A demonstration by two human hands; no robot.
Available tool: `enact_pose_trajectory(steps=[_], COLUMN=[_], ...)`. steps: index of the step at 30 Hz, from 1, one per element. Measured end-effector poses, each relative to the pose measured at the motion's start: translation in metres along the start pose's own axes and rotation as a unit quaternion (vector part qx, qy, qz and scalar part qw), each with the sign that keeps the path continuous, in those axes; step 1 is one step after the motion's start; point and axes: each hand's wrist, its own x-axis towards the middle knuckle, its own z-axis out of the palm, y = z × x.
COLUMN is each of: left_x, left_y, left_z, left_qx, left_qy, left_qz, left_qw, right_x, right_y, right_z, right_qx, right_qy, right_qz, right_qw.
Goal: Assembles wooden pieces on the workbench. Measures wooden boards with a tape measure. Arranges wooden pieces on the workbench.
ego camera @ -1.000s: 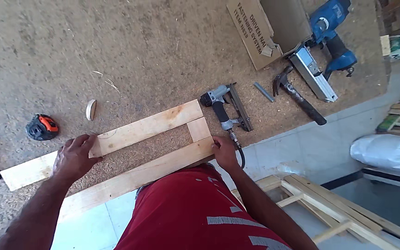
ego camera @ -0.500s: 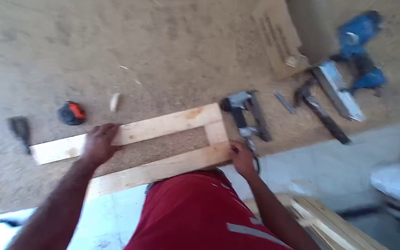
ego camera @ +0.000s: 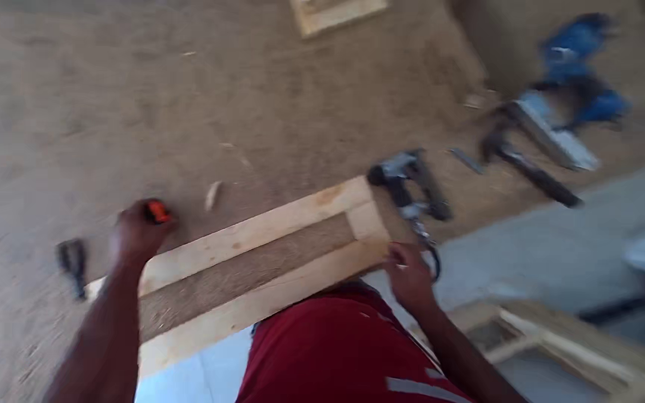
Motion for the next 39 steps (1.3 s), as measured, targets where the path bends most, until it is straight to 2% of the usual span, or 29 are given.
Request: enact_pose_trajectory(steps=[2,3,4,6,8,10,12,13,16,18,20,22,24,25,26,28,29,31,34,36,39], left_x=[-0.024,-0.045,-0.072,-0.126,-0.171,-0.199,-0.208,-0.209,-0.202,-0.19,-0.175,-0.154,-0.131,-0.121,-0.114,-0.113,-0.121,-0.147,-0.173,-0.175,-0.17], left_y=[0.036,0.055,0.078,0.128,0.17,0.197,0.208,0.211,0.217,0.221,0.226,0.23,0.235,0.238,0.24,0.245,0.248,0.252,0.246,0.24,0.23], left_z=[0.007,0.018,0.031,0.06,0.091,0.112,0.119,0.118,0.11,0.109,0.107,0.099,0.091,0.09,0.09,0.101,0.111,0.145,0.207,0.236,0.255], left_qx=[-0.181,-0.294,-0.404,-0.541,-0.589,-0.61,-0.613,-0.594,-0.45,-0.336,-0.29,-0.344,-0.453,-0.471,-0.437,-0.253,-0.148,-0.004,0.082,0.104,0.118], left_qy=[-0.036,-0.076,-0.133,-0.278,-0.355,-0.394,-0.439,-0.455,-0.523,-0.57,-0.567,-0.519,-0.422,-0.372,-0.331,-0.287,-0.289,-0.277,-0.216,-0.193,-0.161], left_qz=[0.004,0.033,0.06,0.09,0.078,0.043,0.005,-0.021,-0.059,-0.036,0.009,0.024,0.007,0.017,0.046,0.143,0.197,0.324,0.487,0.53,0.543], left_qw=[0.983,0.952,0.903,0.788,0.722,0.686,0.657,0.663,0.721,0.749,0.771,0.783,0.785,0.8,0.835,0.913,0.925,0.905,0.842,0.819,0.816], right_x=[-0.008,-0.013,-0.016,-0.017,-0.016,-0.018,-0.02,-0.022,-0.032,-0.036,-0.04,-0.047,-0.058,-0.065,-0.072,-0.077,-0.074,-0.056,-0.03,-0.026,-0.04], right_y=[-0.036,-0.056,-0.075,-0.104,-0.121,-0.124,-0.112,-0.104,-0.088,-0.077,-0.059,-0.026,0.016,0.037,0.054,0.069,0.069,0.064,0.056,0.054,0.063], right_z=[0.005,0.009,0.015,0.025,0.028,0.023,0.02,0.019,0.014,0.005,-0.008,-0.019,-0.027,-0.028,-0.028,-0.027,-0.024,-0.017,-0.007,-0.006,-0.012], right_qx=[0.016,0.033,0.052,0.094,0.109,0.089,0.058,0.051,0.036,0.036,0.045,0.059,0.086,0.106,0.127,0.157,0.167,0.175,0.165,0.154,0.136], right_qy=[-0.06,-0.09,-0.118,-0.165,-0.183,-0.157,-0.129,-0.129,-0.182,-0.234,-0.271,-0.27,-0.246,-0.226,-0.202,-0.163,-0.147,-0.124,-0.114,-0.117,-0.129], right_qz=[-0.026,-0.056,-0.094,-0.169,-0.205,-0.202,-0.197,-0.196,-0.163,-0.127,-0.073,-0.021,0.041,0.074,0.107,0.173,0.202,0.242,0.253,0.255,0.256], right_qw=[0.998,0.994,0.987,0.967,0.955,0.963,0.97,0.971,0.969,0.963,0.959,0.961,0.965,0.966,0.965,0.959,0.954,0.946,0.946,0.947,0.948])
